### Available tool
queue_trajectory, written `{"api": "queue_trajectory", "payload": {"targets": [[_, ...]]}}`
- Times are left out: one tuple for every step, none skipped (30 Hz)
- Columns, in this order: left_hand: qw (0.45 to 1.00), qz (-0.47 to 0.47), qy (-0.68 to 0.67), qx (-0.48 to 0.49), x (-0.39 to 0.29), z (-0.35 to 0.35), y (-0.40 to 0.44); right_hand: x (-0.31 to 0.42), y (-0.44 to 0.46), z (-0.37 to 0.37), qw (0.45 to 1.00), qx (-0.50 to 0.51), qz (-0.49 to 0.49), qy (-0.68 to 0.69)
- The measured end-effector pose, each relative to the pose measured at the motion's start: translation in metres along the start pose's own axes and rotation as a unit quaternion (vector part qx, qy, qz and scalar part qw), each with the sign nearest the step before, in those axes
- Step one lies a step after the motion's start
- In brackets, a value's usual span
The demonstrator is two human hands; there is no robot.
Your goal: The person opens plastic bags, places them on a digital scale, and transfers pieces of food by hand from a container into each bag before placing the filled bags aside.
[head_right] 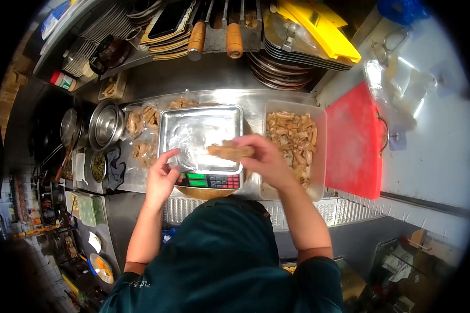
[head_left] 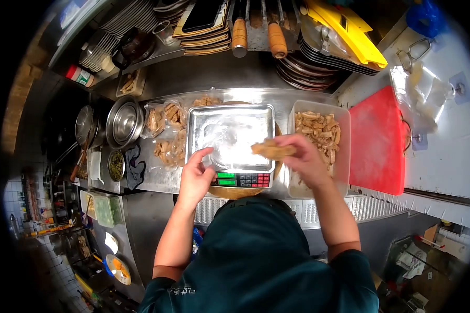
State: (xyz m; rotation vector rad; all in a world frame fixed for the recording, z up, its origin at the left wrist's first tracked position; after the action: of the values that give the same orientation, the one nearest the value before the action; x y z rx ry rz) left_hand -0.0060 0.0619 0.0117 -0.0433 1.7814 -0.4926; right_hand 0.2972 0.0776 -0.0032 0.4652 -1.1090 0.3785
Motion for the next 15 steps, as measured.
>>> {"api": "queue_trajectory", "payload": {"targets": [[1.000,-0.002,0.005,0.002,-0.001,0.001,-0.001,-0.013,0.016,0.008,0.999,0.040,-0.008,-0.013],[1.000,-0.006,-0.005,0.002,-0.003,0.001,-0.002,-0.021,0.034,0.019,0.995,0.055,0.001,-0.088],[1.000,-0.010,-0.015,0.001,-0.005,0.001,-0.003,-0.028,0.049,0.028,0.984,0.071,0.011,-0.162],[1.000,-0.014,-0.026,-0.002,-0.005,-0.001,-0.005,-0.036,0.059,0.035,0.962,0.084,0.012,-0.261],[0.999,-0.020,-0.028,-0.003,-0.004,-0.003,-0.005,-0.044,0.068,0.039,0.929,0.097,0.011,-0.357],[0.999,-0.025,-0.031,-0.004,-0.003,-0.005,-0.005,-0.050,0.075,0.043,0.887,0.110,0.010,-0.449],[0.999,-0.030,-0.035,-0.006,-0.002,-0.007,-0.006,-0.054,0.075,0.048,0.862,0.090,0.016,-0.498],[0.999,-0.036,-0.021,-0.023,-0.001,-0.012,-0.008,-0.057,0.077,0.050,0.835,0.087,-0.005,-0.543],[0.999,-0.040,-0.009,-0.029,0.001,-0.016,-0.008,-0.055,0.076,0.050,0.802,0.077,-0.019,-0.591],[0.999,-0.043,0.000,-0.028,0.004,-0.016,-0.006,-0.049,0.071,0.048,0.764,0.065,-0.027,-0.641],[0.999,-0.036,-0.007,-0.037,0.009,-0.018,-0.005,-0.042,0.064,0.050,0.778,0.080,-0.026,-0.622],[0.998,-0.034,-0.007,-0.056,0.003,-0.018,-0.006,-0.029,0.057,0.056,0.816,0.090,0.006,-0.571],[0.998,-0.025,-0.007,-0.057,0.003,-0.021,-0.007,-0.008,0.047,0.060,0.847,0.093,0.022,-0.523],[0.998,-0.020,-0.020,-0.059,-0.002,-0.023,-0.010,0.007,0.039,0.059,0.877,0.096,0.033,-0.469],[0.998,-0.022,-0.021,-0.058,-0.008,-0.024,-0.013,0.009,0.030,0.047,0.868,0.053,0.100,-0.483]]}}
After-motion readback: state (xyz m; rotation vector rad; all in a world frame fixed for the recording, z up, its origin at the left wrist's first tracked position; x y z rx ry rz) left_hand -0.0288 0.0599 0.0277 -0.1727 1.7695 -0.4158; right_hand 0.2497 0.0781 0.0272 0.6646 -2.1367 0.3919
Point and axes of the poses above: each hand's wrist, its own y-axis towards the middle knuckle, its own z-axis out of the palm, x = y × z, the point moved 1 cm from there along y, towards the middle knuckle, and after that the axes turned 14 degrees about x, right-handed, at the moved point
